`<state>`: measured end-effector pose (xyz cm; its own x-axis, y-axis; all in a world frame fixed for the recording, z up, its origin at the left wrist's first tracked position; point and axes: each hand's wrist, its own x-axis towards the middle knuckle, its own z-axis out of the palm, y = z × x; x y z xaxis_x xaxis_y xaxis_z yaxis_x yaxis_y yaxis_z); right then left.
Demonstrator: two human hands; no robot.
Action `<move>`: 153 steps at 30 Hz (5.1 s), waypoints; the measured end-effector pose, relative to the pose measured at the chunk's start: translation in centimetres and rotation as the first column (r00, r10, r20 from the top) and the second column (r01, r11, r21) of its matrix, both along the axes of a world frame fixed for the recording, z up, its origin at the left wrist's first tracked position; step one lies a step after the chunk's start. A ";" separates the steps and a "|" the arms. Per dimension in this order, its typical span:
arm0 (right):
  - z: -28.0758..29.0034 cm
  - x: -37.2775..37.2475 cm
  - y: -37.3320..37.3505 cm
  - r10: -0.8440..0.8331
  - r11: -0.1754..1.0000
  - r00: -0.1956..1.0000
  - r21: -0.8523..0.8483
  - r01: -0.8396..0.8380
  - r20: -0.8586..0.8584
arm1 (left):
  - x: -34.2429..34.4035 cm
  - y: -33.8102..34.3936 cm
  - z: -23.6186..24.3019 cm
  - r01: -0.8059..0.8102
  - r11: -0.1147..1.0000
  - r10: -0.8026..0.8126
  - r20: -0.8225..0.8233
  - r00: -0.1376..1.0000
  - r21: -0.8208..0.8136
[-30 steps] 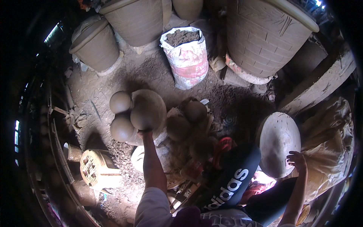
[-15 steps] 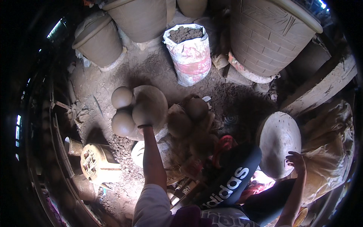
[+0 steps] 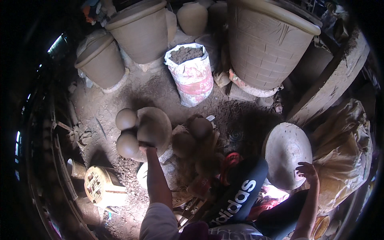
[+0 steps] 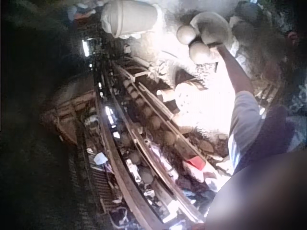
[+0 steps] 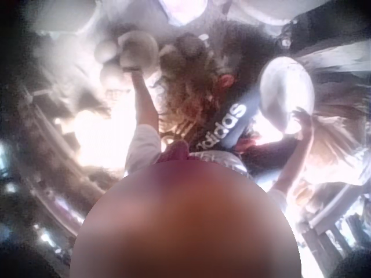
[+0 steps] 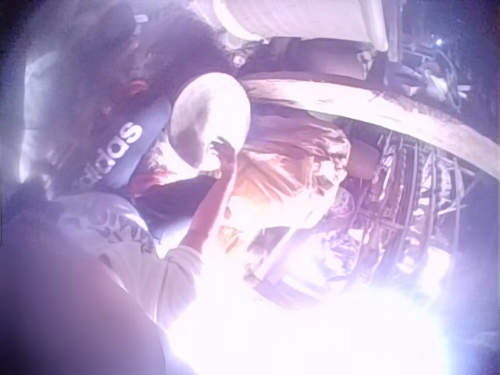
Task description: The person shapes a lump of clay on a rotating pottery wheel, smoothing the surface with hands and a small tool. The person then removes the finished clay piece and places it among other similar items on the floor.
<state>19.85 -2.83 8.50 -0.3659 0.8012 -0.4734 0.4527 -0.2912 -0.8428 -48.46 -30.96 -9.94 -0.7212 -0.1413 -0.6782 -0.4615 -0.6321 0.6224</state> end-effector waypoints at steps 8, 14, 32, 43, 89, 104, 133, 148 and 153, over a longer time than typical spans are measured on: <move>0.2 0.6 -0.3 0.082 0.996 0.986 0.056 -0.075 -0.146 | 0.0 1.6 2.2 0.229 0.972 -0.222 -0.113 0.968 0.047; 0.2 0.4 -0.4 0.164 0.972 0.985 0.177 -0.152 -0.050 | 0.6 4.3 0.6 -0.039 0.987 0.059 0.128 0.990 -0.158; 0.1 2.6 -1.9 -0.278 0.726 0.922 0.688 0.017 0.270 | 5.3 0.2 -7.1 0.223 0.871 -0.360 -0.261 0.896 -0.437; 0.2 5.2 -5.3 -0.162 0.881 0.811 0.453 -0.139 0.563 | 35.1 -13.0 -6.0 -0.057 -0.250 -0.920 0.255 -0.296 -0.967; 0.5 0.9 -2.8 0.233 0.876 0.734 0.189 -0.443 0.638 | 37.5 -15.9 -4.1 0.113 -0.381 -0.923 0.370 -0.106 -0.918; -0.1 6.5 -4.7 -0.247 0.961 0.746 -0.256 0.106 -0.618 | 35.5 -16.3 -4.9 0.073 -0.298 -0.946 0.285 -0.151 -0.952; -7.1 5.9 -13.6 -0.386 0.853 0.785 -0.511 0.104 -0.485 | 37.6 -23.4 -5.6 -0.003 -0.217 -0.976 0.217 -0.018 -0.976; -4.4 -3.0 -8.9 -0.189 0.830 0.748 -0.511 -0.224 -0.636 | 38.1 -25.1 -4.2 -0.062 -0.140 -0.990 0.138 0.036 -0.988; -3.6 -3.0 -9.4 -0.206 0.934 0.871 -0.354 0.040 -0.446 | 38.4 -25.1 -3.9 -0.026 -0.183 -0.982 0.181 0.061 -0.983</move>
